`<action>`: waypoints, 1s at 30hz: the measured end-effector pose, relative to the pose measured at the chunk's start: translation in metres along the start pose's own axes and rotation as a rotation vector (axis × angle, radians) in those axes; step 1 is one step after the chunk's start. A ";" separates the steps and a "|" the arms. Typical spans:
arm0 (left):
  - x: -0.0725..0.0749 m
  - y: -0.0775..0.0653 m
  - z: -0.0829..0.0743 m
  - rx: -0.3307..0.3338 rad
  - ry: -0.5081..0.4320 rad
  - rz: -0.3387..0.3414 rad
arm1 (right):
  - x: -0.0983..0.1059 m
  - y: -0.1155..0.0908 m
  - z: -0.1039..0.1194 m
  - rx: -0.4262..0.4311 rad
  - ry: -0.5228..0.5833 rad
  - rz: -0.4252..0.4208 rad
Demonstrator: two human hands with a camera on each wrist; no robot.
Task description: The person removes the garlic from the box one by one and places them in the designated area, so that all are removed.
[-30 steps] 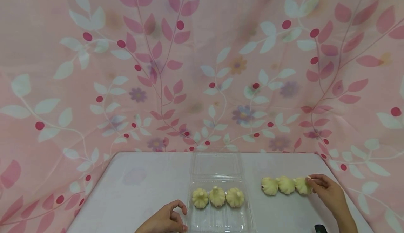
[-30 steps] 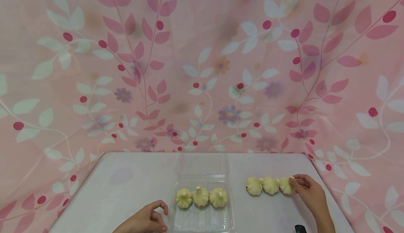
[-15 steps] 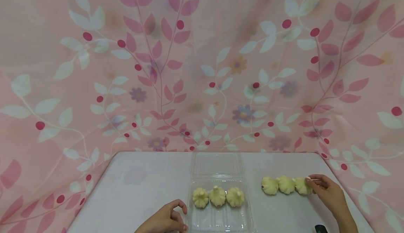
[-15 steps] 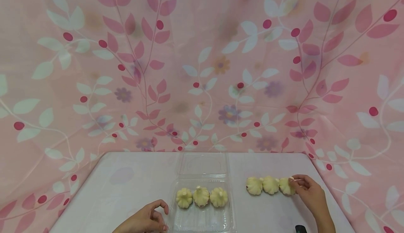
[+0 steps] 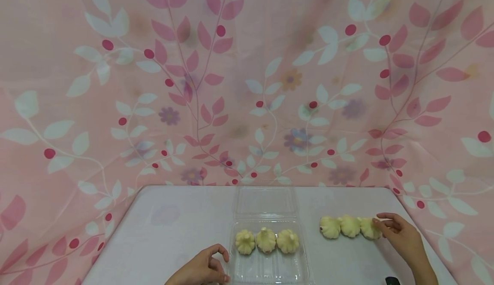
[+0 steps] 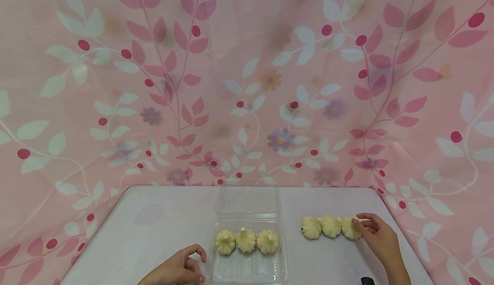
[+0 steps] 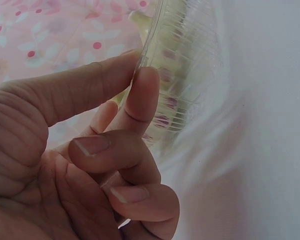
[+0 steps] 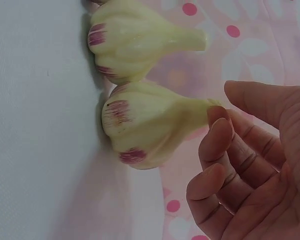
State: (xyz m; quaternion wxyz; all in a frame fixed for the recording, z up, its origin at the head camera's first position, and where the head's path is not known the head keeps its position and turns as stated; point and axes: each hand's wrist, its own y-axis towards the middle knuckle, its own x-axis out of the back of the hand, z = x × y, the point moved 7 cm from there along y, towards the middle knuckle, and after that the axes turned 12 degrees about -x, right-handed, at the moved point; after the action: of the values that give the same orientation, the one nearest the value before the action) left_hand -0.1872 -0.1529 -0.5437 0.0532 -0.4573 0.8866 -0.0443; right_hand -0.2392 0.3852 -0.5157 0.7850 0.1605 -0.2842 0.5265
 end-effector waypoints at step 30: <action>0.001 0.001 0.002 -0.012 0.008 0.001 | -0.003 -0.018 0.040 0.149 0.026 -0.077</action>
State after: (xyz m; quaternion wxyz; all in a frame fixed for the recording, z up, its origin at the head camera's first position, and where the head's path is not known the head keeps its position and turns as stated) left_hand -0.1884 -0.1529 -0.5461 0.0469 -0.4571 0.8873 -0.0407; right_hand -0.2344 0.3535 -0.4855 0.7941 0.2224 -0.2277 0.5177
